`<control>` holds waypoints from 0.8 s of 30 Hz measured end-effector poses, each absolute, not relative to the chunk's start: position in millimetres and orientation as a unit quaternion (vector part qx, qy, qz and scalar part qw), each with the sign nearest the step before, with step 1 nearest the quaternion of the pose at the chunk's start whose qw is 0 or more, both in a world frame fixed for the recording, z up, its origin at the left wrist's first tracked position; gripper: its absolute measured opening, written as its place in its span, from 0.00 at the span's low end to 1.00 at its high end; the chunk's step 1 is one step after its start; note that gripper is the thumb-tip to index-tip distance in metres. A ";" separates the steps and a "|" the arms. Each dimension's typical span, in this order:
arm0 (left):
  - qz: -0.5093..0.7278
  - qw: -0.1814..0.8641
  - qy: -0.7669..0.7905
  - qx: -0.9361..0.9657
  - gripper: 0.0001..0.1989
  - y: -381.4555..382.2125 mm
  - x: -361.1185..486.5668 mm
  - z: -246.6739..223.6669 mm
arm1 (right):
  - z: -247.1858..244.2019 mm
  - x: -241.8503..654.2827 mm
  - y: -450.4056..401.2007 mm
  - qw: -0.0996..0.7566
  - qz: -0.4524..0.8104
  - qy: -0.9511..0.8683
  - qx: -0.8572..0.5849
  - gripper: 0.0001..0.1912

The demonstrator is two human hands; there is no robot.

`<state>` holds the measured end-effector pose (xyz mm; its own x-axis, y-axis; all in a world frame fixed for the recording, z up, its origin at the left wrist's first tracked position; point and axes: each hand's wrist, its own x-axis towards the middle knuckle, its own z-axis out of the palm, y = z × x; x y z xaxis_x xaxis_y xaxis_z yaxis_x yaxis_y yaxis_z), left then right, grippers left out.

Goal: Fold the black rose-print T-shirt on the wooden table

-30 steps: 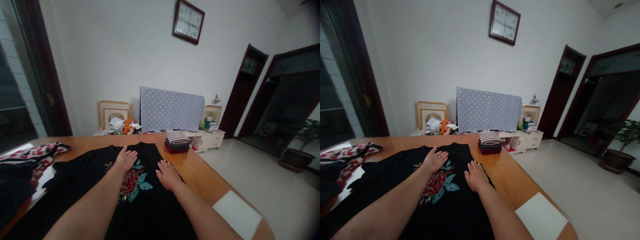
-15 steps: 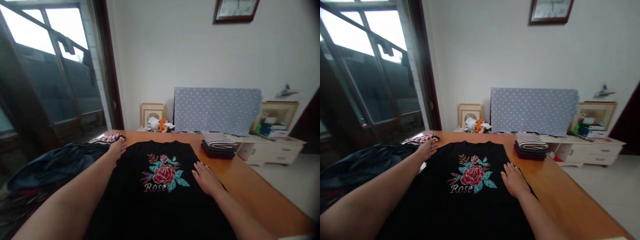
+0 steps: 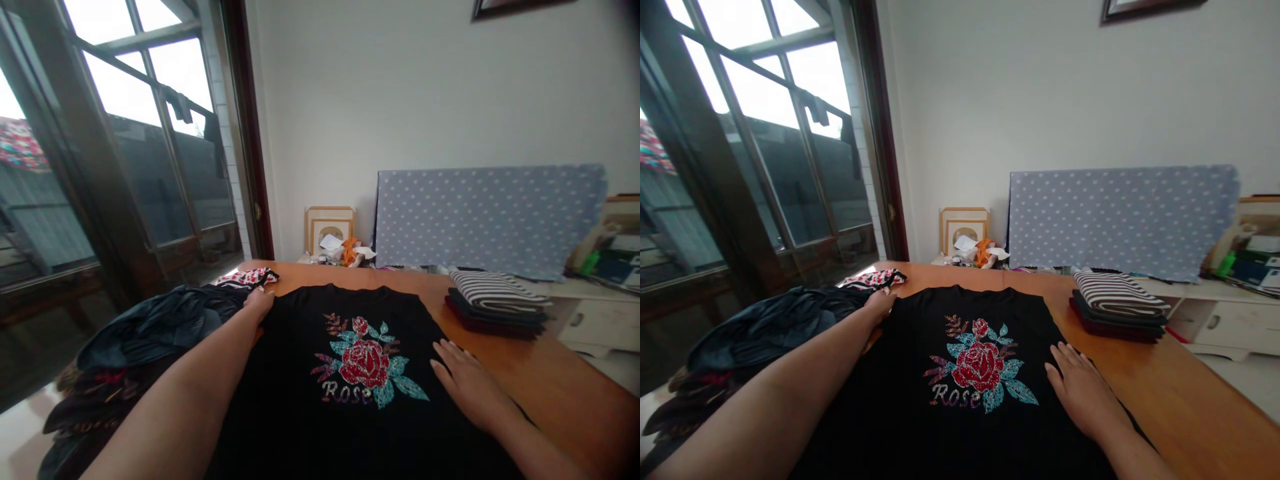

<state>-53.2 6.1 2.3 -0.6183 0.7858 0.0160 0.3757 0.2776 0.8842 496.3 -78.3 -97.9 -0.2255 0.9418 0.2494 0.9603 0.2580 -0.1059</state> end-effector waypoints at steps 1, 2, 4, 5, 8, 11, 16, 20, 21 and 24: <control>0.455 0.203 0.785 0.369 0.21 9.1 -53.6 0.3 | -97.6 496.1 -78.4 0.133 -0.035 -0.781 -0.609 0.35; 0.443 0.188 0.799 0.359 0.24 11.5 -53.7 -2.0 | -97.1 495.8 -78.6 0.133 -0.036 -0.781 -0.609 0.35; 0.429 0.162 0.816 0.352 0.28 14.9 -52.7 -7.2 | -95.6 495.1 -79.5 0.131 -0.037 -0.782 -0.609 0.35; 0.424 0.154 0.819 0.354 0.28 16.3 -51.8 -10.0 | -94.6 494.7 -80.1 0.130 -0.037 -0.782 -0.609 0.35; 0.412 0.139 0.822 0.368 0.24 19.9 -49.3 -16.8 | -91.4 493.4 -82.2 0.124 -0.038 -0.782 -0.610 0.34; 0.401 0.131 0.815 0.397 0.16 21.0 -49.7 -17.8 | -88.4 492.4 -84.0 0.117 -0.041 -0.781 -0.611 0.35; 0.379 0.087 0.794 0.466 0.12 12.0 -52.2 -4.5 | -87.4 492.4 -84.7 0.115 -0.041 -0.781 -0.612 0.34; 0.355 0.048 0.779 0.515 0.13 6.5 -35.0 8.8 | -89.2 493.2 -83.8 0.117 -0.042 -0.782 -0.610 0.34; 0.351 0.043 0.772 0.528 0.13 6.9 -27.0 11.3 | -89.6 493.4 -83.6 0.118 -0.042 -0.783 -0.610 0.34; 0.340 0.048 0.741 0.577 0.15 11.9 -0.6 16.5 | -90.3 494.1 -83.3 0.122 -0.043 -0.784 -0.607 0.34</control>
